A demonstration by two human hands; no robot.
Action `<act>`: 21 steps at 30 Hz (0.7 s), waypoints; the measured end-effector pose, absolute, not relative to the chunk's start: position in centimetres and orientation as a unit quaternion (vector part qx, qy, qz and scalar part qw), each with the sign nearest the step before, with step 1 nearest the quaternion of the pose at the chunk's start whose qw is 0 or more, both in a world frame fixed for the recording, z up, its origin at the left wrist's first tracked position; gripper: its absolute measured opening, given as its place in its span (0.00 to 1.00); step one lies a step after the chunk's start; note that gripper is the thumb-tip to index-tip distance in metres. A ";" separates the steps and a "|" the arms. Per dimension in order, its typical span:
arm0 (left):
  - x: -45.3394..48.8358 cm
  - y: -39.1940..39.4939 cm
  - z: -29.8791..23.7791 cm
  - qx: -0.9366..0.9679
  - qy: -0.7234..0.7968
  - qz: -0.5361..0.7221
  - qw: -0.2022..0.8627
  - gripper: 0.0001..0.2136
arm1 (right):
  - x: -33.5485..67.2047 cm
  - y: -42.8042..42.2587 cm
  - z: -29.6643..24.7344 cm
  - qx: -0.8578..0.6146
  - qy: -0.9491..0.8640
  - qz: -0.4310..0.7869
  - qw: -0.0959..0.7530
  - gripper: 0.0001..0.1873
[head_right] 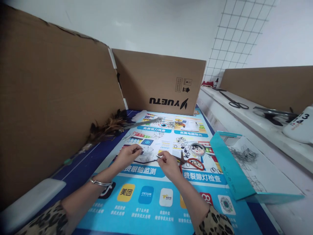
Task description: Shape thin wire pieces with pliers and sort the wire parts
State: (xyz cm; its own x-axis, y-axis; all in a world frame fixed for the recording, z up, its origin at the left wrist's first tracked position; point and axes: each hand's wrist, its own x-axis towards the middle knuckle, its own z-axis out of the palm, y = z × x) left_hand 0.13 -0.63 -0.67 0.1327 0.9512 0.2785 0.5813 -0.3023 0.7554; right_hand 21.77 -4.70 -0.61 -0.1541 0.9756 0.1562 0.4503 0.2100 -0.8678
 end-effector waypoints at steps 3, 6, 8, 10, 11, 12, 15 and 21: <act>-0.4 0.1 -0.9 0.705 0.554 0.374 0.237 0.08 | 21.8 -4.6 -0.8 -0.539 -0.691 0.318 0.361 0.09; -1.2 0.7 -0.9 0.682 0.576 0.387 0.229 0.09 | 21.9 -4.6 -0.7 -0.540 -0.715 0.284 0.342 0.09; -1.8 1.0 -0.8 0.663 0.592 0.407 0.210 0.10 | 22.0 -4.7 -0.3 -0.546 -0.734 0.250 0.318 0.08; -2.3 1.3 -0.7 0.649 0.605 0.424 0.181 0.11 | 22.0 -4.9 0.1 -0.554 -0.752 0.205 0.292 0.08; -2.5 1.4 -0.7 0.645 0.610 0.428 0.168 0.11 | 22.0 -5.0 0.2 -0.554 -0.762 0.185 0.280 0.08; -2.6 1.4 -0.8 0.644 0.612 0.428 0.163 0.11 | 22.0 -5.0 0.3 -0.552 -0.770 0.167 0.272 0.08; -2.6 1.6 -1.2 0.644 0.615 0.414 0.187 0.10 | 21.9 -5.2 0.4 -0.539 -0.790 0.140 0.256 0.08; -2.1 1.8 -1.9 0.633 0.615 0.405 0.239 0.08 | 21.9 -5.0 0.1 -0.543 -0.792 0.136 0.244 0.09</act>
